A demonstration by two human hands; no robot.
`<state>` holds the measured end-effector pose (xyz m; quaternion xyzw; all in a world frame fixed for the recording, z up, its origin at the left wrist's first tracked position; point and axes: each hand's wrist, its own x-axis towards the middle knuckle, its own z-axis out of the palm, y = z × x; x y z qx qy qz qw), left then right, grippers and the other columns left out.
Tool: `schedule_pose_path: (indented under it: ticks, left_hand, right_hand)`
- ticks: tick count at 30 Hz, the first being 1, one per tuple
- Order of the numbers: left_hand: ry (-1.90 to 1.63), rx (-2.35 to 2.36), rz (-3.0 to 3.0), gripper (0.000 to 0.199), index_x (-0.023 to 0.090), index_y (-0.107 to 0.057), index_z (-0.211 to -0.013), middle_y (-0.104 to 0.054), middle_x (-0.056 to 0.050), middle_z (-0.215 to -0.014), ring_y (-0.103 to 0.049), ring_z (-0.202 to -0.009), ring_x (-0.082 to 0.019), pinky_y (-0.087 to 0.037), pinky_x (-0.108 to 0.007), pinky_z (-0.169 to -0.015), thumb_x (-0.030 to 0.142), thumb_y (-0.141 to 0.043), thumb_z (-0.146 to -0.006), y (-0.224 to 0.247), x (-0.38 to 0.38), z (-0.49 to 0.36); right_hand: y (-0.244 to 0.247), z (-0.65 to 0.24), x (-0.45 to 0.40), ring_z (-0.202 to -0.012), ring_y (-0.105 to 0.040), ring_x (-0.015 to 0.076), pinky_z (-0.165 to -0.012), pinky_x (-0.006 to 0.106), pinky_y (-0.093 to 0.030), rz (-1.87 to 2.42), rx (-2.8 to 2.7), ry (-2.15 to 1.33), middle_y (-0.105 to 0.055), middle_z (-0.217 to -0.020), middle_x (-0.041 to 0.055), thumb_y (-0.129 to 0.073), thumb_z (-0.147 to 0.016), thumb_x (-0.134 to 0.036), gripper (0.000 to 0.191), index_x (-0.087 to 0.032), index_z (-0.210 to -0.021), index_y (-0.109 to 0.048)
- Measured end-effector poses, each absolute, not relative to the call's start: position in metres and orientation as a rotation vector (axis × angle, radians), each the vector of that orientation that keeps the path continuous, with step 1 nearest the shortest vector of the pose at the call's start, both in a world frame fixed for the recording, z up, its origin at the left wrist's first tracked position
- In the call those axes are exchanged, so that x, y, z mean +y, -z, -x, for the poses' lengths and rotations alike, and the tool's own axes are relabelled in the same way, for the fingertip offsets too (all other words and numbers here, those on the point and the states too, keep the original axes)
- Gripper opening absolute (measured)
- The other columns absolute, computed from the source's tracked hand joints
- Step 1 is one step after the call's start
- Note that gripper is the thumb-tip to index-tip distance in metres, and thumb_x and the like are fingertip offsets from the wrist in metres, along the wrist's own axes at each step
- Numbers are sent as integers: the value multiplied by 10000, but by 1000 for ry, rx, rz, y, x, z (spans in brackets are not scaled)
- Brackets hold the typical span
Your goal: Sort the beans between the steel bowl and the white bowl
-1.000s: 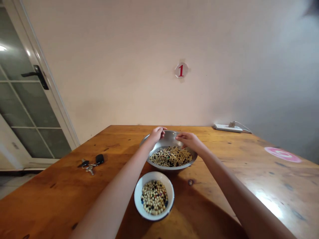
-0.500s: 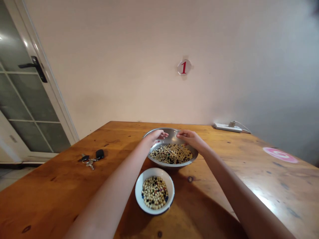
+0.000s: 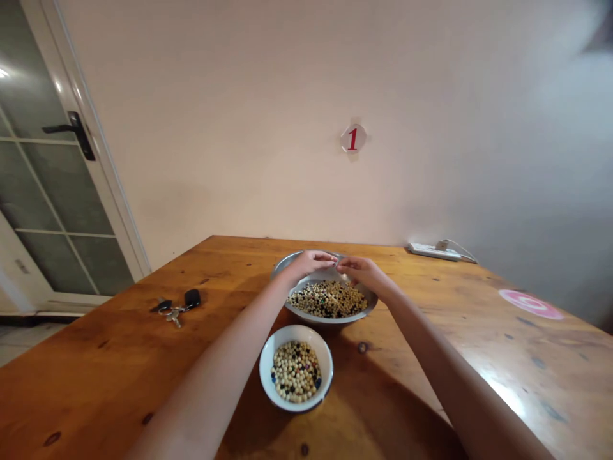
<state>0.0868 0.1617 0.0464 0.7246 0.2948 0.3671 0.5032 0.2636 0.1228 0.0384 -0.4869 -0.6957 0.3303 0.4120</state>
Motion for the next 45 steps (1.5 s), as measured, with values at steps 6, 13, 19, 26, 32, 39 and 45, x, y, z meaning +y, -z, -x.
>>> schedule_pose_path:
  ticks: [6,13,19,26,32,39,45]
  left_hand:
    - [-1030,810,-1682,162,162,-658,-813,-655,-78,-924,-555,-834,-163,-385,-266,-765,281,-571,-747,-47,162,-84]
    - [-1004,741,-2115,141,152,-626,-746,-611,-19,-715,-520,-676,-129,-375,-241,-654,278,-567,-728,-46,151,-85]
    - [-953,741,-2116,137,145,-617,-740,-617,-23,-729,-542,-706,-136,-396,-246,-683,271,-571,-712,-47,148,-87]
    - [-901,748,-2061,139,155,-628,-794,-644,-49,-821,-574,-782,-148,-425,-259,-733,243,-609,-688,-48,143,-87]
    - [-897,826,-2139,127,167,-633,-754,-645,-38,-771,-576,-718,-146,-425,-253,-674,270,-613,-683,-46,144,-86]
    - [-949,840,-2103,100,166,-636,-734,-653,-42,-776,-585,-755,-155,-424,-257,-711,246,-612,-679,-48,143,-86]
    - [-987,838,-2079,138,148,-640,-747,-657,-47,-755,-594,-735,-156,-431,-252,-698,265,-623,-675,-48,143,-86]
  right_hand:
    - [-40,-265,123,-651,-507,124,-488,206,-455,1197,-1750,-828,-538,-681,6,-587,-679,-364,199,-185,-762,-607]
    - [-36,-266,127,-637,-531,128,-520,230,-471,1167,-1946,-802,-558,-699,10,-593,-692,-378,200,-195,-772,-603]
    - [-34,-267,128,-567,-513,106,-522,230,-454,1136,-2012,-771,-561,-661,-8,-604,-689,-368,192,-188,-755,-593]
    - [-37,-267,123,-610,-532,121,-548,239,-440,1148,-2026,-810,-574,-656,-10,-605,-674,-377,207,-179,-734,-598]
    - [-37,-267,124,-632,-545,127,-547,233,-429,1145,-2023,-823,-598,-680,-10,-605,-682,-370,192,-192,-751,-616]
    - [-37,-268,124,-730,-590,153,-548,229,-432,1138,-1998,-896,-661,-795,25,-581,-702,-385,206,-208,-790,-636]
    - [-37,-269,127,-621,-561,131,-490,223,-394,1143,-2017,-808,-644,-700,15,-552,-725,-390,210,-201,-751,-639]
